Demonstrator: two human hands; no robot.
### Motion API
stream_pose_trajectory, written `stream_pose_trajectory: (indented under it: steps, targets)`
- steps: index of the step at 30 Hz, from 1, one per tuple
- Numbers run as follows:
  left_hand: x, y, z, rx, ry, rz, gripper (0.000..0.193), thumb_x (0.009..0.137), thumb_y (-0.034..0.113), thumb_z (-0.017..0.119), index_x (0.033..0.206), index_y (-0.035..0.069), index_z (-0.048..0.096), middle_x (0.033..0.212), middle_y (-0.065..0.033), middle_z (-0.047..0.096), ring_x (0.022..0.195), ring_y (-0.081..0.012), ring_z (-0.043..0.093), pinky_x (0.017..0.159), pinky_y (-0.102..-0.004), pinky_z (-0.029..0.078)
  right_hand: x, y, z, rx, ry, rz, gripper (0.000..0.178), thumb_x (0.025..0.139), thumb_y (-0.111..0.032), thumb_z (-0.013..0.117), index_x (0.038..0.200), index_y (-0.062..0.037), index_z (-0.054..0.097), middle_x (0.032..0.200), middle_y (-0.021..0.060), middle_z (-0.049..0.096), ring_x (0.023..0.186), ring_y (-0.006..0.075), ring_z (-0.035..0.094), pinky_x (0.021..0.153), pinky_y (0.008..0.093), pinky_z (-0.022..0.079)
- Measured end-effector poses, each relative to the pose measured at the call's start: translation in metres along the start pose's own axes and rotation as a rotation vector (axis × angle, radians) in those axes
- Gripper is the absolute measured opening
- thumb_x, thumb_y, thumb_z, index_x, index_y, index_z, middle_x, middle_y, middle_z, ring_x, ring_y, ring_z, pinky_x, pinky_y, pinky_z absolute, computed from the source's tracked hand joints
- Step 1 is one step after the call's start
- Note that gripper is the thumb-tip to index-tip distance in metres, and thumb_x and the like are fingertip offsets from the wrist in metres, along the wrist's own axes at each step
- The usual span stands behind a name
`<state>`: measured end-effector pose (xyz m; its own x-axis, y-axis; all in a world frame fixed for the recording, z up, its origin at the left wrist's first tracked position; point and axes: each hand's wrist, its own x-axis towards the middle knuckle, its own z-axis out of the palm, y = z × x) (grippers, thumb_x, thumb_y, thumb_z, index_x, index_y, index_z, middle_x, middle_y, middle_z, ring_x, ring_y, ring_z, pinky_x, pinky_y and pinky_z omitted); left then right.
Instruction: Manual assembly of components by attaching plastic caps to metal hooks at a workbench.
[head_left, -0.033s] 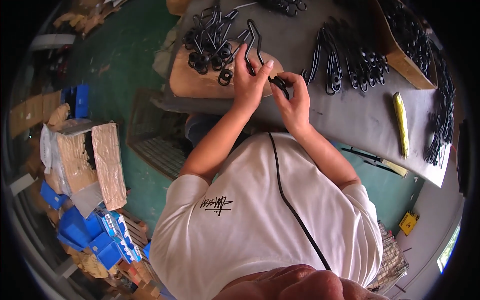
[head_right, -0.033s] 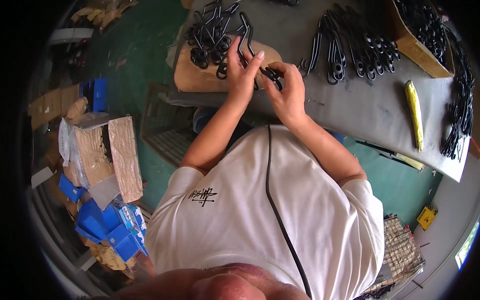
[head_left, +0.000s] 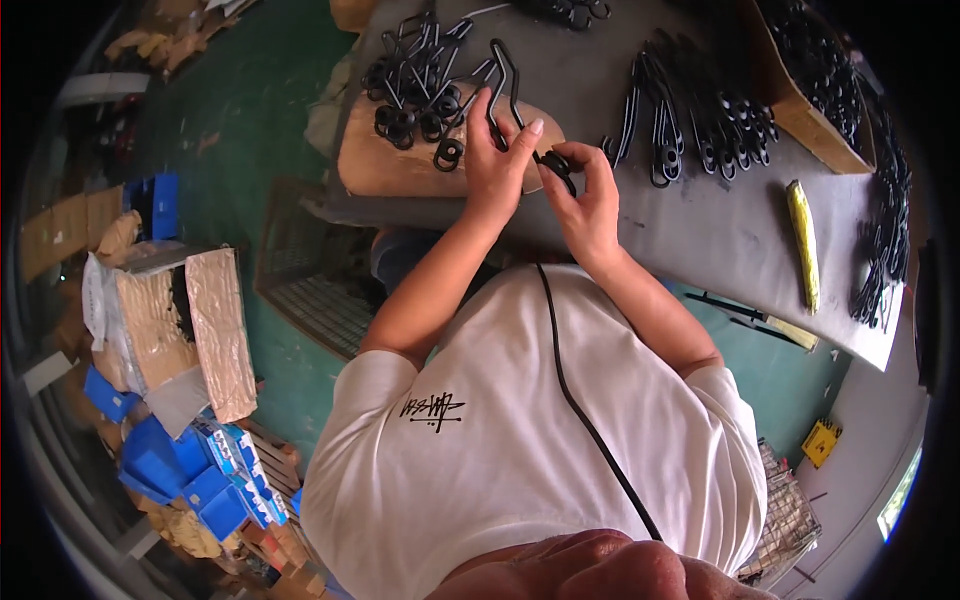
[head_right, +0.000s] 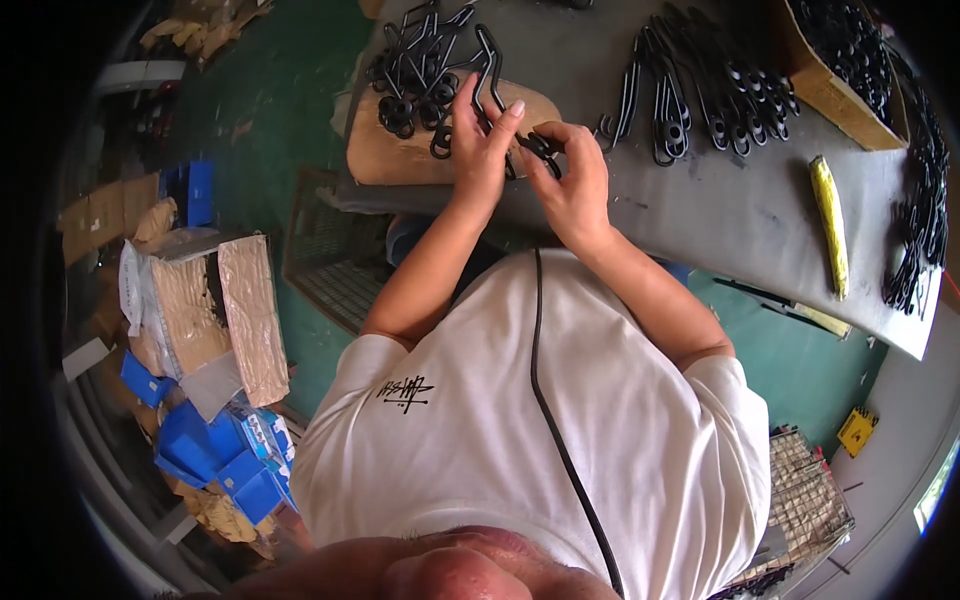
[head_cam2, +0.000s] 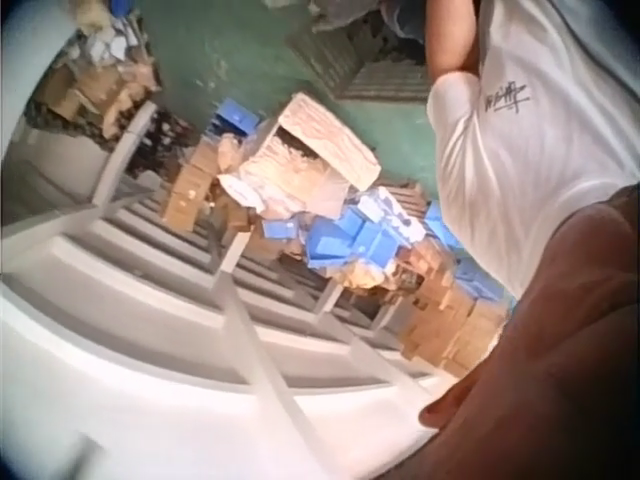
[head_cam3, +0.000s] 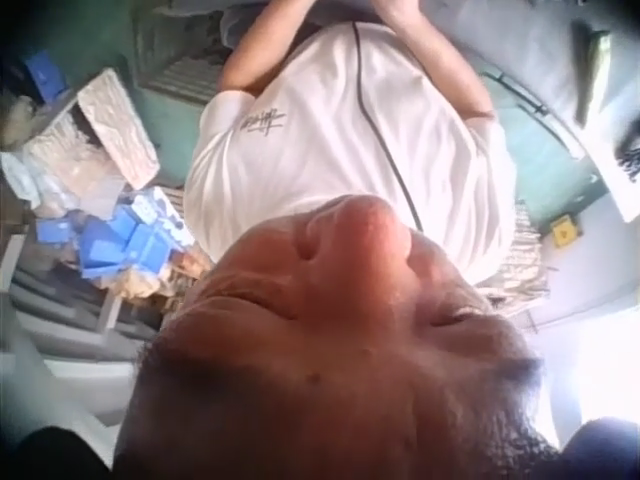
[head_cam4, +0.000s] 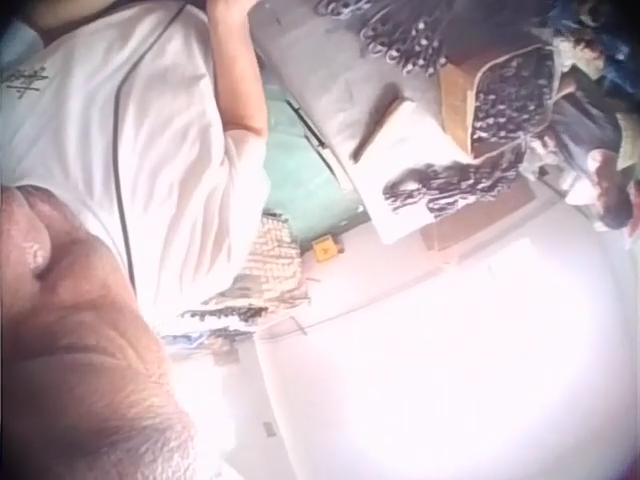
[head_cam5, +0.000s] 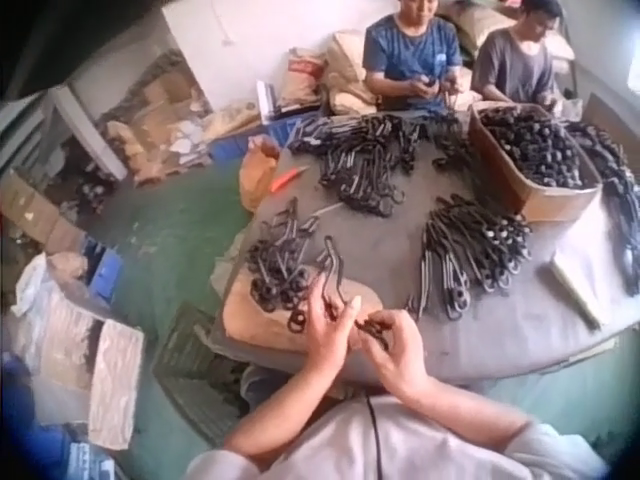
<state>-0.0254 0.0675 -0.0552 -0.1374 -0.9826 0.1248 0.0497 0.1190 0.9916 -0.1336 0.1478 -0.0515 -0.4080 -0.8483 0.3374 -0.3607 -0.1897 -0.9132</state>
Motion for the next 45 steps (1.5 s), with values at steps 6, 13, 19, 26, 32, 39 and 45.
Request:
stream_pose_trajectory:
  steps: [6, 13, 19, 26, 32, 39, 45]
  targets:
    - [0.001, -0.006, 0.002, -0.039, -0.016, -0.029, 0.074, 0.087, 0.02, 0.077, 0.143, -0.003, 0.034, 0.086, 0.0034, 0.045, 0.075, -0.0049, 0.041, 0.067, -0.0193, 0.039, 0.0, 0.001, -0.001, 0.049, 0.035, 0.028, 0.033, 0.078, -0.008, 0.077, 0.106, -0.0027, 0.062, 0.098, 0.0119, 0.064, 0.089, 0.0272, 0.063, 0.081, 0.0361, 0.05]
    - [-0.002, 0.001, 0.01, -0.145, -0.027, -0.1, 0.071, 0.089, 0.02, 0.076, 0.143, -0.004, 0.035, 0.092, 0.0022, 0.044, 0.082, -0.0059, 0.042, 0.073, -0.0205, 0.038, -0.001, 0.004, -0.007, -0.005, -0.033, 0.095, 0.028, 0.083, -0.008, 0.074, 0.106, -0.0009, 0.061, 0.093, 0.0083, 0.062, 0.081, 0.0184, 0.059, 0.077, 0.0311, 0.049]
    - [-0.002, -0.002, 0.013, -0.135, -0.05, -0.148, 0.071, 0.089, 0.02, 0.075, 0.143, -0.004, 0.035, 0.093, 0.0019, 0.045, 0.084, -0.0062, 0.043, 0.075, -0.0208, 0.039, 0.0, 0.007, -0.01, -0.052, -0.017, 0.052, 0.027, 0.081, -0.009, 0.073, 0.104, -0.0019, 0.061, 0.091, 0.0097, 0.063, 0.077, 0.0212, 0.06, 0.073, 0.0323, 0.05]
    - [0.001, 0.008, 0.01, 0.002, -0.07, -0.071, 0.073, 0.088, 0.021, 0.077, 0.142, -0.006, 0.037, 0.086, 0.0031, 0.047, 0.076, -0.0059, 0.044, 0.068, -0.0211, 0.041, 0.002, 0.007, -0.017, 0.022, -0.117, 0.112, 0.023, 0.084, -0.011, 0.069, 0.104, -0.0023, 0.061, 0.088, 0.0113, 0.064, 0.077, 0.0209, 0.061, 0.072, 0.032, 0.05]
    - [0.0, -0.001, 0.008, 0.1, -0.099, -0.123, 0.076, 0.083, 0.025, 0.08, 0.141, -0.005, 0.042, 0.086, 0.0019, 0.049, 0.075, -0.006, 0.048, 0.068, -0.0215, 0.044, -0.004, 0.01, -0.02, 0.067, -0.155, 0.084, 0.025, 0.084, -0.016, 0.067, 0.102, -0.0014, 0.059, 0.087, 0.0174, 0.064, 0.076, 0.0322, 0.064, 0.071, 0.0383, 0.051]
    - [0.002, 0.001, -0.011, 0.393, -0.059, -0.042, 0.078, 0.078, 0.032, 0.082, 0.138, -0.004, 0.046, 0.096, -0.0081, 0.055, 0.087, -0.0186, 0.055, 0.078, -0.0333, 0.049, 0.002, 0.006, -0.017, -0.139, -0.31, -0.08, 0.033, 0.082, -0.015, 0.071, 0.107, -0.0011, 0.056, 0.094, 0.017, 0.062, 0.081, 0.0338, 0.061, 0.074, 0.0413, 0.049]
    - [0.004, -0.002, -0.02, 0.321, -0.093, -0.135, 0.077, 0.078, 0.033, 0.082, 0.136, -0.003, 0.047, 0.095, -0.008, 0.055, 0.084, -0.0178, 0.056, 0.077, -0.0326, 0.049, -0.006, 0.001, 0.0, -0.402, -0.189, -0.447, 0.052, 0.07, -0.009, 0.08, 0.113, -0.0025, 0.052, 0.096, 0.0128, 0.057, 0.084, 0.033, 0.057, 0.077, 0.0421, 0.046]
